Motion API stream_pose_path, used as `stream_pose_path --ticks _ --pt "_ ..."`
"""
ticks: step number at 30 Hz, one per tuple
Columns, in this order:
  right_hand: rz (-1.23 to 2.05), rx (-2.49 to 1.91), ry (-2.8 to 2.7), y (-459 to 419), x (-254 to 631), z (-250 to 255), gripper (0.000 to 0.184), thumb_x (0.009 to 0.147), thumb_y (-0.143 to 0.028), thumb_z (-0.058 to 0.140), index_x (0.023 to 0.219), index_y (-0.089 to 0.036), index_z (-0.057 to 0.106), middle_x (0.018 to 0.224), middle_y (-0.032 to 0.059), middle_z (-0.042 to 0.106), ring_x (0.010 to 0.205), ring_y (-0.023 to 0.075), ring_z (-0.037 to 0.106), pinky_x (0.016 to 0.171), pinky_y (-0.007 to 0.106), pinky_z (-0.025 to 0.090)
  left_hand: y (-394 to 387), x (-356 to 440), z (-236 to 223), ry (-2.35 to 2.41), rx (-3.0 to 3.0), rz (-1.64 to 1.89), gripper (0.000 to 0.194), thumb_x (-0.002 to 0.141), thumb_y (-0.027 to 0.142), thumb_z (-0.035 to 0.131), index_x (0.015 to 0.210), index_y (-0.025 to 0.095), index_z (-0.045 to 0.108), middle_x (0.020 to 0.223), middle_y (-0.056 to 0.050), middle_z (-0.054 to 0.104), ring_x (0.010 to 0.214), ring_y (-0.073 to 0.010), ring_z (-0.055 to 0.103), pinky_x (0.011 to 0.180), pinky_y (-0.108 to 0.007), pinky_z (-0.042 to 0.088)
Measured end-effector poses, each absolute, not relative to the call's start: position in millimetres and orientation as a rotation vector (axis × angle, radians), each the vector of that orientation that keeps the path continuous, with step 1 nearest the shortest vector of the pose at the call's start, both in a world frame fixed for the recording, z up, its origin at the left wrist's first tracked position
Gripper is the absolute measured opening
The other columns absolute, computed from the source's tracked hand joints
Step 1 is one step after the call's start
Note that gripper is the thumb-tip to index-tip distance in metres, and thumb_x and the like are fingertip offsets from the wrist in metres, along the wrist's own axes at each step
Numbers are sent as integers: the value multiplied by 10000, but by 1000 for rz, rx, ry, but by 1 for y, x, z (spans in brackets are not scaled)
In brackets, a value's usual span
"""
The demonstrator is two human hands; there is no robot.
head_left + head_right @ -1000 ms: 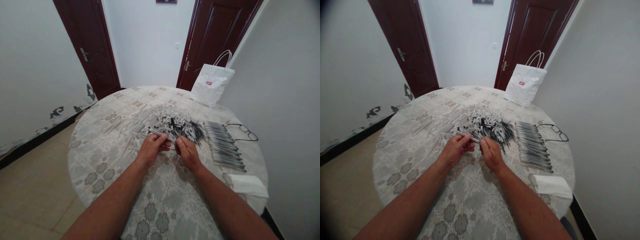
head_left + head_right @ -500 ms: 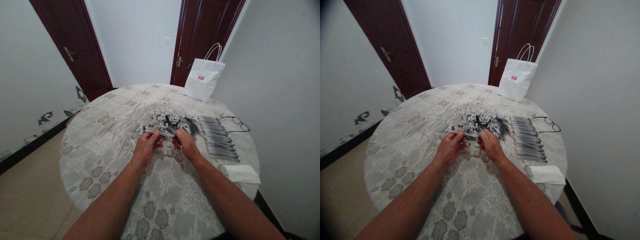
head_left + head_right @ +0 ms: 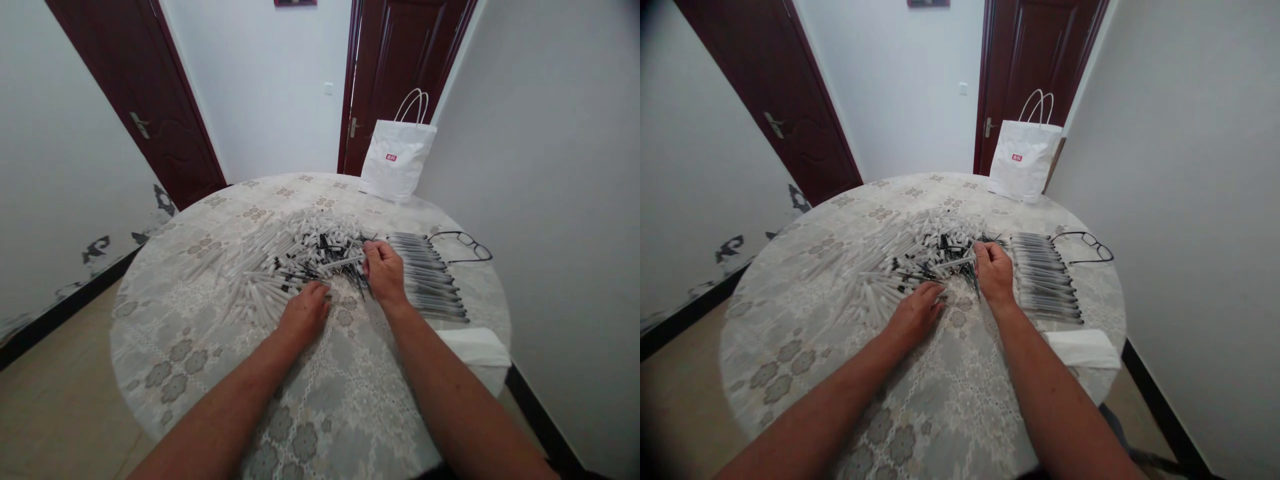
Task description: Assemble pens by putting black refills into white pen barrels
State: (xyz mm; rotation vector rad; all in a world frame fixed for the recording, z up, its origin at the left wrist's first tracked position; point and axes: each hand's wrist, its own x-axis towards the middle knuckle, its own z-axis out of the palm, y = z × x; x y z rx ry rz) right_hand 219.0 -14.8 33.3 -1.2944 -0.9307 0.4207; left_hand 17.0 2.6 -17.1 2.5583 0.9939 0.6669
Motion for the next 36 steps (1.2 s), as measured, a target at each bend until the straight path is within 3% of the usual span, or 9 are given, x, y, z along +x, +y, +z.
stream_pose_path --ticks 5,10,17,22,27,36 --pt "525 -1234 -925 -13 221 31 324 798 -509 720 846 -201 632 513 -77 525 412 92 432 406 216 345 -3 27 -13 1178 2688 357 224 971 253 456 1109 217 628 1127 -101 604 918 -219 640 762 -317 478" --pt "581 -1226 -979 -15 218 35 336 810 -500 704 923 -184 685 522 -60 558 420 101 466 396 215 358 -5 23 -10 1199 2632 310 212 979 246 420 1001 210 627 1047 -103 586 900 -220 612 766 -319 438" --pt "573 -1170 -852 -17 213 34 347 866 -543 636 873 -197 617 555 -67 551 402 75 454 350 171 345 0 13 -11 1072 2249 742 176 954 257 480 1070 204 601 999 -89 651 926 -224 620 832 -339 446" --pt "561 -1130 -791 -16 210 30 374 867 -577 623 888 -205 585 566 -75 551 385 68 453 323 156 337 15 9 0 938 1443 990 240 868 370 642 1034 197 643 748 3 614 596 -130 577 606 -263 480" --pt "559 -1156 -825 -18 203 28 380 871 -581 622 889 -204 585 584 -65 567 397 68 473 339 152 359 21 6 5 702 909 1083 358 795 373 746 1085 176 673 864 -23 649 654 -102 605 620 -248 549" --pt "544 -1158 -827 -18 197 26 385 872 -587 619 900 -206 576 599 -61 573 394 67 481 336 153 369 19 6 5 661 833 1064 303 777 313 768 1034 162 711 839 -42 653 649 -106 612 593 -244 573"
